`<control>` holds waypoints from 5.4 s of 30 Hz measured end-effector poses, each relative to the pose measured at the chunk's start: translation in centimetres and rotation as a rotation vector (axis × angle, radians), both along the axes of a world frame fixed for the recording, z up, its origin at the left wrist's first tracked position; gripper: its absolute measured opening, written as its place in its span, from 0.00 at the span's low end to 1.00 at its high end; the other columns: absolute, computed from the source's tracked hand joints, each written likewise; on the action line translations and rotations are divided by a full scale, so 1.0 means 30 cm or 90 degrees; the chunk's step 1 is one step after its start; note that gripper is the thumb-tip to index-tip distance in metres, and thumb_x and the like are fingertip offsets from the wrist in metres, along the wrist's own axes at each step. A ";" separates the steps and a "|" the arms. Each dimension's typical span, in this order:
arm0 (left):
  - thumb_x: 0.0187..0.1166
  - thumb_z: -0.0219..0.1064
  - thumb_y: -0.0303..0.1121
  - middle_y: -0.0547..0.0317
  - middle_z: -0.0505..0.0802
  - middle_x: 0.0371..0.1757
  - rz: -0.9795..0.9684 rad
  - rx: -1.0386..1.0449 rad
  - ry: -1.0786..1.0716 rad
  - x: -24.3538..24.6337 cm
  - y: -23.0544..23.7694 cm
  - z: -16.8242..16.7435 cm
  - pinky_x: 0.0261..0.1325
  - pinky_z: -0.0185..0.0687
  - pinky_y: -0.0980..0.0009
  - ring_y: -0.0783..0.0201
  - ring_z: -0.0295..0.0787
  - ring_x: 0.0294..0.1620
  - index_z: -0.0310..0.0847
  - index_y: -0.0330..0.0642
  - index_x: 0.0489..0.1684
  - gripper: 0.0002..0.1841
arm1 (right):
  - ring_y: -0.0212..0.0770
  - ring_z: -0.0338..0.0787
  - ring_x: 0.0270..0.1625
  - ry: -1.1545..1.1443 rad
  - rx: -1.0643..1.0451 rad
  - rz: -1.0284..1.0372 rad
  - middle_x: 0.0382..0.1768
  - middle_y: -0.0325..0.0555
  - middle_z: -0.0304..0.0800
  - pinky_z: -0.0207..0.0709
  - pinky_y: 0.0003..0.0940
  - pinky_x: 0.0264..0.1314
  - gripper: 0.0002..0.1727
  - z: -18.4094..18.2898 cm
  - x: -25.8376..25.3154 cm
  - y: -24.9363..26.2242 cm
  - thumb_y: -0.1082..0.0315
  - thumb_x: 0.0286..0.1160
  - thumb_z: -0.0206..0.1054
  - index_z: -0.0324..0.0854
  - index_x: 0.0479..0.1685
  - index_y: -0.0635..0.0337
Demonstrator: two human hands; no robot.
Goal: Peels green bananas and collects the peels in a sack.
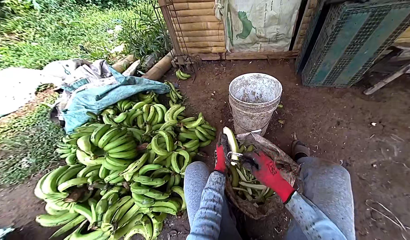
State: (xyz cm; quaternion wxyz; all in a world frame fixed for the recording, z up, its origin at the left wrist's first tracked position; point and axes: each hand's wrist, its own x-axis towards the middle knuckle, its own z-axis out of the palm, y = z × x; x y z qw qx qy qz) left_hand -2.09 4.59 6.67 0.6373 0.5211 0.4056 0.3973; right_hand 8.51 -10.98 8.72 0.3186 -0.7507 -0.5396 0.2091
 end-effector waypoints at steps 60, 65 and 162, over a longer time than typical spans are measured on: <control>0.96 0.32 0.52 0.53 0.85 0.24 -0.127 -0.208 -0.128 0.001 -0.071 -0.011 0.21 0.83 0.68 0.63 0.83 0.18 0.78 0.38 0.47 0.31 | 0.49 0.89 0.66 0.105 0.020 -0.087 0.62 0.53 0.90 0.77 0.48 0.75 0.21 -0.032 0.137 0.051 0.60 0.82 0.64 0.85 0.72 0.51; 0.93 0.33 0.53 0.54 0.87 0.27 -0.196 -0.329 -0.364 -0.023 -0.026 -0.010 0.26 0.86 0.70 0.64 0.86 0.22 0.80 0.38 0.51 0.32 | 0.51 0.86 0.68 0.003 0.031 0.189 0.61 0.53 0.90 0.73 0.51 0.77 0.20 0.011 0.133 -0.002 0.52 0.77 0.70 0.89 0.67 0.41; 0.95 0.45 0.47 0.43 0.88 0.61 -0.034 -0.065 0.011 -0.060 -0.055 -0.016 0.61 0.85 0.61 0.61 0.88 0.56 0.64 0.36 0.83 0.27 | 0.59 0.85 0.69 0.002 0.034 -0.140 0.66 0.61 0.86 0.76 0.56 0.75 0.23 0.023 0.097 0.045 0.58 0.79 0.67 0.83 0.73 0.51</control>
